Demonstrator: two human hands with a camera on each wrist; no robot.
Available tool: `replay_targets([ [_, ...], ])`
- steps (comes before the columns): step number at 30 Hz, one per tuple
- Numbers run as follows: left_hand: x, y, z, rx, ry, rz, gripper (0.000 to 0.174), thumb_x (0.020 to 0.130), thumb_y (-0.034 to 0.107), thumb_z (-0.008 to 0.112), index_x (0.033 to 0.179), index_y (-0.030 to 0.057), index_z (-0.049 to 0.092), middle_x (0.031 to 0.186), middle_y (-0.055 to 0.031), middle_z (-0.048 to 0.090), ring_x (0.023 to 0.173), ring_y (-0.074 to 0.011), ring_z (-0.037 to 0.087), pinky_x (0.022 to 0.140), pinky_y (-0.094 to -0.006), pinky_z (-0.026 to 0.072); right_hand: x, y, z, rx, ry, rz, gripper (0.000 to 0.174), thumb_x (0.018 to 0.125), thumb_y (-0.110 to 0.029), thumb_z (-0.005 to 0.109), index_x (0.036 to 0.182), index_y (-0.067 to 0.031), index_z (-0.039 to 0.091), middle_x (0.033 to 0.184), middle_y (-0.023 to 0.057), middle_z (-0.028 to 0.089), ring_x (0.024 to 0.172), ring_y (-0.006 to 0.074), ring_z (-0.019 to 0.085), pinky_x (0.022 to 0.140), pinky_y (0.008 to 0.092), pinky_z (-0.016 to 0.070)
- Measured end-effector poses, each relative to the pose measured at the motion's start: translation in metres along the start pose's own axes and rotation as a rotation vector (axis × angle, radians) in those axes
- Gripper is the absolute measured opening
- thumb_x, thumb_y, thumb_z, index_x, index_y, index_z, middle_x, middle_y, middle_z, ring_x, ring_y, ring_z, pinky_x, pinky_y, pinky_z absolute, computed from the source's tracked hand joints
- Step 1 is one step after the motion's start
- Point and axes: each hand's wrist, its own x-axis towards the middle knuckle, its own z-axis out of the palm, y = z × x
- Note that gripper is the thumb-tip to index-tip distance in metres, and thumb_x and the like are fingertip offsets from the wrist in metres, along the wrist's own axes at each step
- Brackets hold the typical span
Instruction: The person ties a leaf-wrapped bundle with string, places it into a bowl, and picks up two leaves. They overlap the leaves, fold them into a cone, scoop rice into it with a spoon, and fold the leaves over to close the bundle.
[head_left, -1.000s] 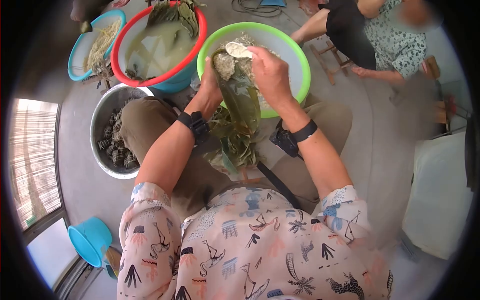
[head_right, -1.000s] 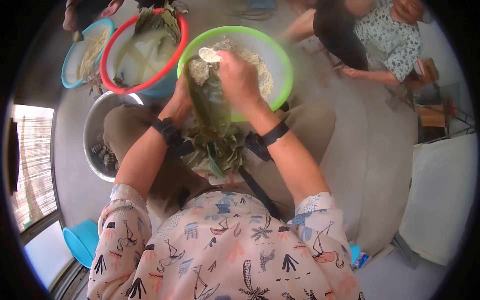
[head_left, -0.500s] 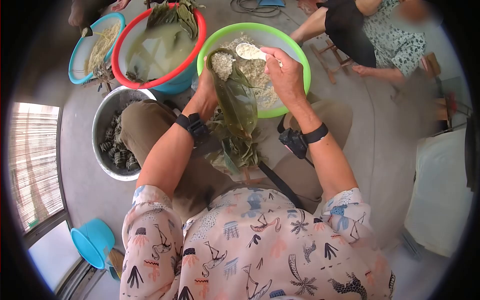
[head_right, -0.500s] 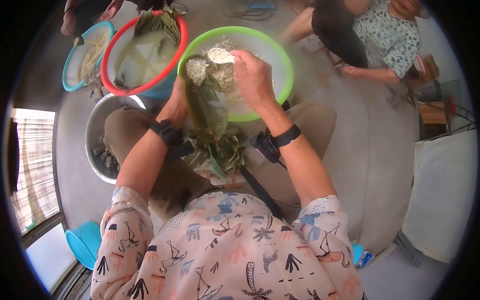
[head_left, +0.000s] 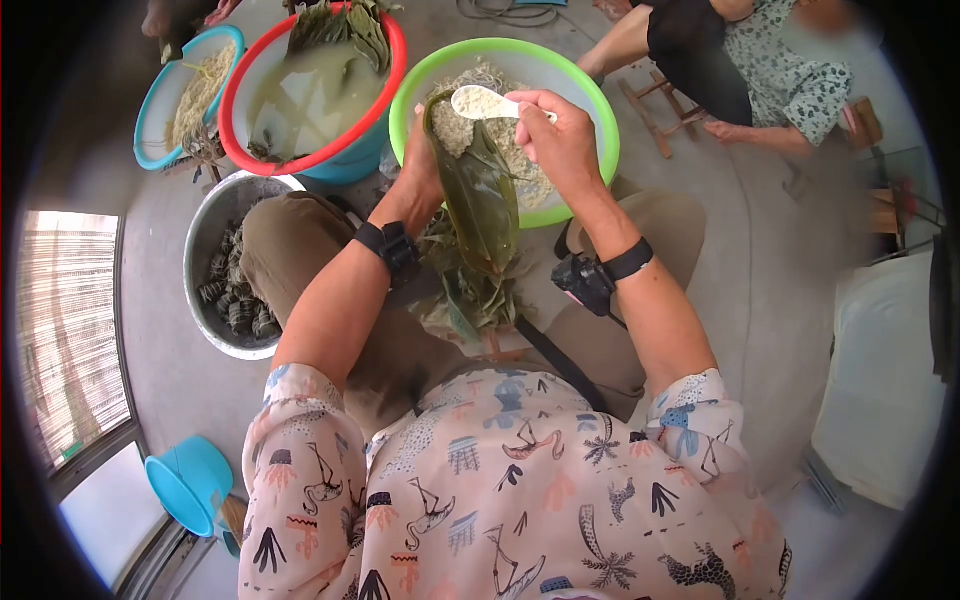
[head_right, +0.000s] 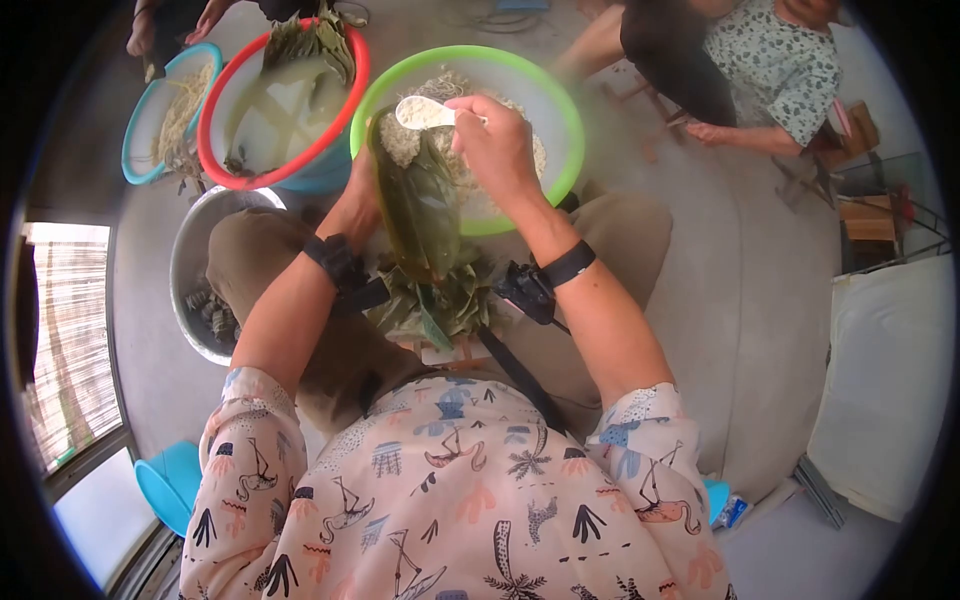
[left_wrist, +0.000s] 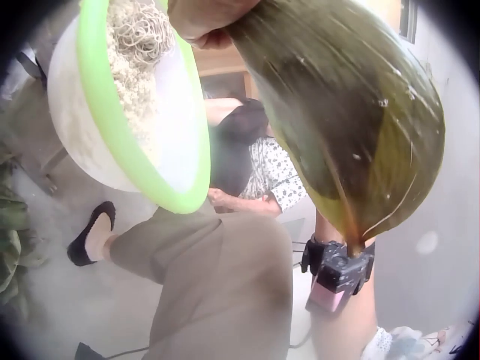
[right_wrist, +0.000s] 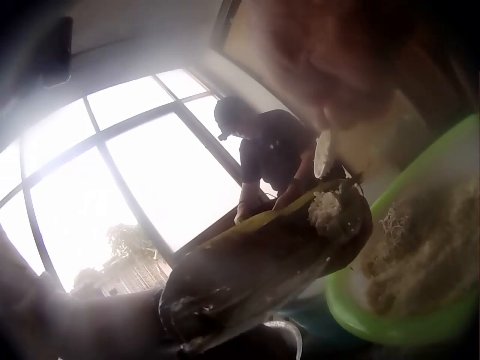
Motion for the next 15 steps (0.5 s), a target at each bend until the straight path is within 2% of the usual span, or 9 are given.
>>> replay_targets([
  [1,0.001,-0.001,0.000,-0.011,-0.004,-0.017,0.065,0.100,0.057,0.017,0.126,0.0076,0.051,0.116,-0.0120,0.060,0.102,-0.0288,0.060,0.089,-0.0448,0.0507,0.001,0.001,0.002,0.034,-0.013,0.080,0.025,0.089,-0.011,0.049,0.102,0.0010,0.067,0.065,0.0029,0.062,0.057,0.0089,0.055,0.057,0.0252,0.0448],
  [5,0.002,-0.004,-0.002,-0.008,-0.013,-0.024,0.065,0.100,0.056,0.016,0.126,0.0076,0.051,0.115,-0.0119,0.060,0.102,-0.0285,0.060,0.089,-0.0451,0.0507,0.002,0.005,0.005,-0.011,-0.044,0.091,0.026,0.088,-0.011,0.049,0.102,0.0010,0.068,0.065,0.0032,0.062,0.057,0.0090,0.055,0.057,0.0254,0.0449],
  [7,-0.002,-0.006,0.004,-0.029,0.039,0.021,0.053,0.099,0.052,0.033,0.117,0.0080,0.057,0.106,-0.0095,0.064,0.090,-0.0239,0.064,0.076,-0.0390,0.0552,0.002,0.000,0.006,0.028,-0.009,0.082,0.027,0.087,-0.012,0.049,0.101,0.0007,0.068,0.065,0.0033,0.062,0.057,0.0092,0.055,0.056,0.0259,0.0450],
  [8,-0.001,-0.005,0.003,-0.031,0.039,0.020,0.053,0.099,0.052,0.033,0.117,0.0080,0.057,0.106,-0.0095,0.064,0.090,-0.0239,0.064,0.076,-0.0390,0.0552,0.004,0.000,0.009,0.026,-0.010,0.084,0.027,0.087,-0.012,0.049,0.101,0.0007,0.068,0.065,0.0033,0.062,0.057,0.0092,0.055,0.056,0.0259,0.0450],
  [10,0.004,-0.005,-0.001,0.049,0.010,0.015,0.063,0.101,0.055,0.018,0.124,0.0077,0.052,0.115,-0.0115,0.061,0.101,-0.0279,0.061,0.088,-0.0437,0.0514,0.006,0.000,0.012,-0.005,-0.033,0.096,0.027,0.087,-0.013,0.049,0.099,0.0004,0.068,0.064,0.0038,0.062,0.057,0.0094,0.056,0.056,0.0262,0.0453],
  [11,0.006,-0.006,-0.003,0.049,0.011,0.014,0.063,0.101,0.055,0.018,0.124,0.0077,0.052,0.115,-0.0115,0.061,0.101,-0.0279,0.061,0.088,-0.0437,0.0514,0.006,0.000,0.012,-0.004,-0.033,0.097,0.027,0.087,-0.013,0.049,0.099,0.0004,0.068,0.064,0.0038,0.062,0.057,0.0094,0.056,0.056,0.0262,0.0453],
  [13,0.005,-0.005,-0.003,-0.054,0.006,0.055,0.046,0.099,0.045,0.039,0.116,0.0068,0.058,0.104,-0.0096,0.064,0.090,-0.0243,0.064,0.076,-0.0393,0.0557,0.006,-0.004,0.012,-0.010,-0.013,0.074,0.027,0.086,-0.012,0.049,0.100,0.0009,0.069,0.063,0.0045,0.062,0.058,0.0101,0.057,0.057,0.0265,0.0457],
  [15,0.001,-0.002,0.001,-0.067,-0.004,0.055,0.045,0.099,0.044,0.040,0.116,0.0066,0.058,0.105,-0.0097,0.064,0.090,-0.0242,0.064,0.075,-0.0391,0.0557,0.002,-0.006,0.008,-0.031,0.021,0.048,0.027,0.086,-0.012,0.049,0.100,0.0011,0.068,0.064,0.0045,0.063,0.058,0.0104,0.057,0.057,0.0265,0.0457],
])
